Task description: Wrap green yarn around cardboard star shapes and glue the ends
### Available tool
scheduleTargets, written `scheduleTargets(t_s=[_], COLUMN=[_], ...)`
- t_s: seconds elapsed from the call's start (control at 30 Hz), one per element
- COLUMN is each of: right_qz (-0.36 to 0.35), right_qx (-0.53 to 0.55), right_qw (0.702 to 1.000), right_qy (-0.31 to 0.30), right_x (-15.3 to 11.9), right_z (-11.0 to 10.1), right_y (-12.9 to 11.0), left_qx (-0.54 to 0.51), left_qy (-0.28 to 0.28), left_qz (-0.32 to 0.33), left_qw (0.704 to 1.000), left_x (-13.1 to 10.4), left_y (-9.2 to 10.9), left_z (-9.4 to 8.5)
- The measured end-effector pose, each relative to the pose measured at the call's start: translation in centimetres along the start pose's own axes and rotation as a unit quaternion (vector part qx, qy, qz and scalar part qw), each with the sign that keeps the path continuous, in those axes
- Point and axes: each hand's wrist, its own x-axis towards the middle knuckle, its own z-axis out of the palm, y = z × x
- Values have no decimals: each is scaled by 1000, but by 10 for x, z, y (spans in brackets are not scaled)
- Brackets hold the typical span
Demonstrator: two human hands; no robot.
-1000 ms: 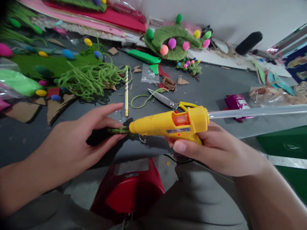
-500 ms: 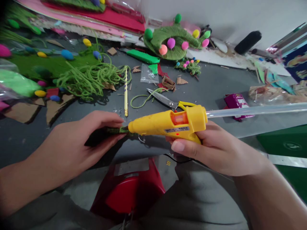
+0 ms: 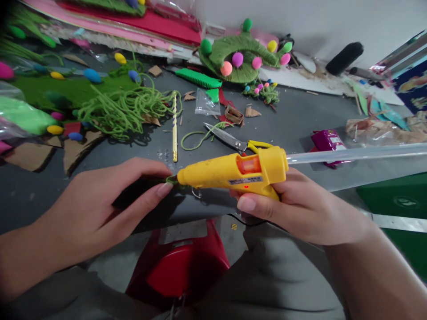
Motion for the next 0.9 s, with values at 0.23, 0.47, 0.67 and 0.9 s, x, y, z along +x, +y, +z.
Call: scheduleTargets(t_s=[0.23,0.47,0.67,0.9], right_qz=[-1,-7,-1,17], right_qx=[-11,-12,7,20], right_qw=[1000,1000,1000,1000], right_qy=[0,-1,-7,5], right_x=[-1,-1,-2,-7], right_z=[0,0,-1,-2], right_y=[1,2,3,4], left_qx=[-6,-15,-27,-29], left_qy=[4,-5,-1,-2], left_qz=[1,-2,-5,-10], left_qw=[1000,1000,1000,1000], left_x=[0,0,0,0], left_y=[-1,-1,-2,-2], left_z=[1,0,0,0])
